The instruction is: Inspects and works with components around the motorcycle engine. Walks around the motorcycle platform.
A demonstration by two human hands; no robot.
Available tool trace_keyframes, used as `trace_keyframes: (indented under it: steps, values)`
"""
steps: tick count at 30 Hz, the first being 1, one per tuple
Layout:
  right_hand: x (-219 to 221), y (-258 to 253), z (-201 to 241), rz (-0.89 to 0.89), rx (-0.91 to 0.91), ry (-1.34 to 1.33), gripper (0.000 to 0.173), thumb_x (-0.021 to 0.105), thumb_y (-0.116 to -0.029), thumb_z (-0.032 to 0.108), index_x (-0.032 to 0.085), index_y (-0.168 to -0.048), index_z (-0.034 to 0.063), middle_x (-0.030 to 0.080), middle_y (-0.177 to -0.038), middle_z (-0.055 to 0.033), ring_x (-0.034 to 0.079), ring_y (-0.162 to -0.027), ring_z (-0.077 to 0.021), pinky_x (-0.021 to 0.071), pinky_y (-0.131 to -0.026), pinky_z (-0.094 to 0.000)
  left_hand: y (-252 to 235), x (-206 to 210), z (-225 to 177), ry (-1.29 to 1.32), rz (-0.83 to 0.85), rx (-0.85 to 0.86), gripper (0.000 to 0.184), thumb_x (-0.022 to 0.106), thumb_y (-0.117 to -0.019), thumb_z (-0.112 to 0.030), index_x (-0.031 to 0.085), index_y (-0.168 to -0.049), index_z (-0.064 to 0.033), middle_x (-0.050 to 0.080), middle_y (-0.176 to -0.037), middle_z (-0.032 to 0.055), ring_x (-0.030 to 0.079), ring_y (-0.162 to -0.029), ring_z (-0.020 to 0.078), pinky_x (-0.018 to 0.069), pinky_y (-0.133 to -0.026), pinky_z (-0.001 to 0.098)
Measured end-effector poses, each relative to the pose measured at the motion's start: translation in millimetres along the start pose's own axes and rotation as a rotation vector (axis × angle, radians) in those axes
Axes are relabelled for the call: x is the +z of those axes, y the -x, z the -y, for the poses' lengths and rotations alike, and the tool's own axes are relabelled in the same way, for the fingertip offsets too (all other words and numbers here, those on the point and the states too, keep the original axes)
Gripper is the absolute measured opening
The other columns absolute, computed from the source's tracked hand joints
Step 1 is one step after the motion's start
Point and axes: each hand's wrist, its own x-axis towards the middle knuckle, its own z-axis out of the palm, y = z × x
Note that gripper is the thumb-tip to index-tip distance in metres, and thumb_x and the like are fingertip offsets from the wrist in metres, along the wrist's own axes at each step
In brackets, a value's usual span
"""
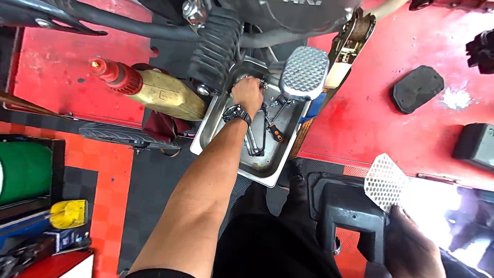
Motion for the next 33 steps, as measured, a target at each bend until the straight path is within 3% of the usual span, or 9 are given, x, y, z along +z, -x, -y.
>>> trace_keyframes:
  steps: [8,11,14,15,16,18,23,26,33]
  values:
    - [10.4,7.2,-2.8,-0.017,-0.014,0.020,0.026,0.039,-0.1093,0.018,0.060,-0.121,0.0090,0.073,-0.109,-0.0064,0.071,-0.103,-0.0131,0.0597,-0.093,-0.0367,21.6,-43.3,-12.2,0.010,0.116,0.019,0.033,0.059,-0.0999,-0.032,0.072,-0.114,-0.0065,0.068,-0.126,0.0184,0.063,-0.122,0.0366,0.0499,-0.098,0.0590]
    - [19.1,10.0,-4.2,0.010,-0.005,-0.006,0.025,0.039,-0.1089,0.017,0.059,-0.121,0.0088,0.073,-0.109,-0.0074,0.071,-0.103,-0.0148,0.0598,-0.093,-0.0384,42.6,-59.6,-1.7,0.373,-0.042,-0.074,0.033,0.062,-0.0980,-0.030,0.070,-0.117,-0.0044,0.069,-0.124,0.0180,0.063,-0.122,0.0335,0.0466,-0.103,0.0598]
    - [31.5,9.9,-8.8,0.017,0.025,-0.028,0.024,0.043,-0.1078,0.019,0.060,-0.119,0.0057,0.073,-0.106,-0.0110,0.072,-0.098,-0.0178,0.0612,-0.089,-0.0408,77.1,-63.5,20.6,1.021,-0.279,-0.266,0.024,0.063,-0.0985,-0.026,0.072,-0.108,-0.0055,0.071,-0.093,0.0039,0.066,-0.083,0.0108,0.0571,-0.079,0.0333]
    - [38.1,9.7,-10.4,0.016,0.037,-0.036,0.024,0.044,-0.1069,0.019,0.061,-0.118,0.0048,0.073,-0.104,-0.0117,0.073,-0.097,-0.0182,0.0616,-0.088,-0.0410,98.6,-71.3,25.4,1.269,-0.287,-0.340,0.017,0.059,-0.1013,-0.023,0.068,-0.100,-0.0084,0.060,-0.076,-0.0020,0.052,-0.061,0.0057,0.0468,-0.057,0.0246]
    - [45.5,8.9,-12.2,0.019,0.046,-0.039,0.025,0.045,-0.1067,0.019,0.061,-0.118,0.0041,0.073,-0.104,-0.0121,0.073,-0.096,-0.0183,0.0619,-0.088,-0.0408,122.1,-79.8,32.5,1.477,-0.245,-0.388,0.018,0.052,-0.1039,-0.024,0.063,-0.094,-0.0144,0.050,-0.068,-0.0073,0.043,-0.052,0.0032,0.0398,-0.048,0.0206]
    - [65.0,5.7,-13.7,0.030,0.064,-0.054,0.024,0.045,-0.1061,0.016,0.061,-0.118,0.0023,0.073,-0.102,-0.0134,0.073,-0.094,-0.0184,0.0624,-0.086,-0.0400,163.7,-87.6,51.3,1.708,-0.154,-0.451,0.023,0.046,-0.1056,-0.029,0.059,-0.090,-0.0197,0.045,-0.065,-0.0099,0.039,-0.049,0.0029,0.0378,-0.047,0.0187]
    - [99.9,-5.4,-13.3,0.133,0.119,0.005,0.024,0.047,-0.1051,0.015,0.060,-0.120,0.0014,0.072,-0.103,-0.0150,0.073,-0.094,-0.0200,0.0627,-0.085,-0.0402,210.0,-103.9,91.2,1.537,-0.234,-0.485,0.020,0.055,-0.1053,-0.027,0.067,-0.095,-0.0141,0.041,-0.060,-0.0081,0.034,-0.045,0.0027,0.0313,-0.043,0.0169]
    - [106.9,-13.9,-6.7,0.171,0.094,0.059,0.024,0.047,-0.1049,0.017,0.062,-0.119,0.0040,0.073,-0.102,-0.0129,0.073,-0.094,-0.0189,0.0628,-0.085,-0.0398,218.0,-116.9,113.0,1.262,-0.228,-0.428,0.021,0.063,-0.1023,-0.028,0.072,-0.095,-0.0109,0.053,-0.064,-0.0036,0.034,-0.045,0.0047,0.0293,-0.042,0.0200]
    - [102.9,-26.6,5.3,0.173,0.018,0.089,0.025,0.046,-0.1062,0.021,0.065,-0.116,0.0060,0.073,-0.102,-0.0118,0.072,-0.094,-0.0181,0.0622,-0.085,-0.0410,202.0,-127.9,130.0,0.436,-0.137,-0.181,0.015,0.077,-0.0921,-0.035,0.080,-0.093,-0.0203,0.074,-0.082,-0.0007,0.069,-0.073,0.0161,0.0574,-0.071,0.0497]
